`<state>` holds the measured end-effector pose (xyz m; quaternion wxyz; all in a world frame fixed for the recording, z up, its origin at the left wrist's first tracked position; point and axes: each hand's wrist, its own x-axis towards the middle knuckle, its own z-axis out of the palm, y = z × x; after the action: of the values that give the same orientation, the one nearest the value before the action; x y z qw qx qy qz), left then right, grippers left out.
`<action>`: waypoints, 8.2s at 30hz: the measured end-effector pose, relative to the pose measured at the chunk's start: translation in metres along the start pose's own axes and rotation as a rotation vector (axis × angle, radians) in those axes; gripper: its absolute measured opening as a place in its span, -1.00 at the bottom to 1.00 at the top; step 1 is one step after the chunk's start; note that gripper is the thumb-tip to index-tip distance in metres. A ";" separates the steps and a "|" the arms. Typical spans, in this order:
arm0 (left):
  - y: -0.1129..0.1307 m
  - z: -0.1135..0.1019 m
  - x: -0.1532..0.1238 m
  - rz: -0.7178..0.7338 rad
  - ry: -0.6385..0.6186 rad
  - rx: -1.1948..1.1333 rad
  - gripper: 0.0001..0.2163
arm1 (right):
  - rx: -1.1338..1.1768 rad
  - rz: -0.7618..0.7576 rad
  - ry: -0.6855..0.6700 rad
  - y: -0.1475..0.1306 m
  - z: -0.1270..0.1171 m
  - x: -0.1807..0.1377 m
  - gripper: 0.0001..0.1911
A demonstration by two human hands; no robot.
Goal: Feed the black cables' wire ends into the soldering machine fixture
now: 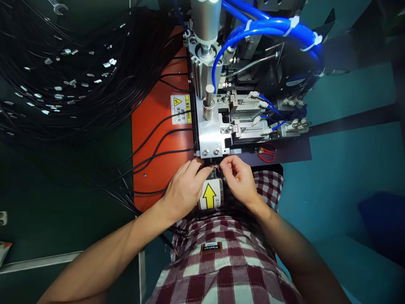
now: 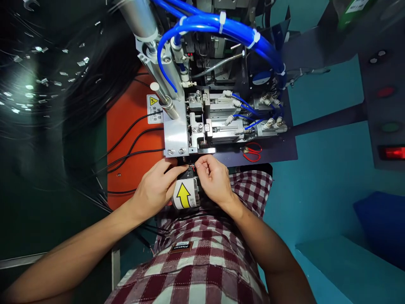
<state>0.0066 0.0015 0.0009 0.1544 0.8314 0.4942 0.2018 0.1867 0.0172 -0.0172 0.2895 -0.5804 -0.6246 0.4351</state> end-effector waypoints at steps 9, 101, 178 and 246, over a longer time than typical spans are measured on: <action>0.000 -0.002 0.000 0.005 -0.012 -0.005 -0.75 | -0.085 0.093 -0.040 -0.008 -0.008 0.003 -0.85; 0.007 0.003 -0.005 0.005 -0.006 0.189 -0.70 | 0.674 0.232 -0.139 0.012 0.015 0.009 -0.67; 0.026 -0.126 -0.085 -0.073 0.139 -0.237 -0.79 | 0.326 -0.045 -0.248 -0.026 -0.031 -0.066 -0.90; 0.027 -0.031 -0.002 -0.518 -0.207 -0.903 -0.80 | 0.604 0.189 -0.232 -0.024 -0.029 -0.020 -0.76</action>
<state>0.0113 -0.0111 0.0397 0.5897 0.5486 0.5294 0.2665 0.2037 0.0054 0.0202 0.3337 -0.4701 -0.4399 0.6886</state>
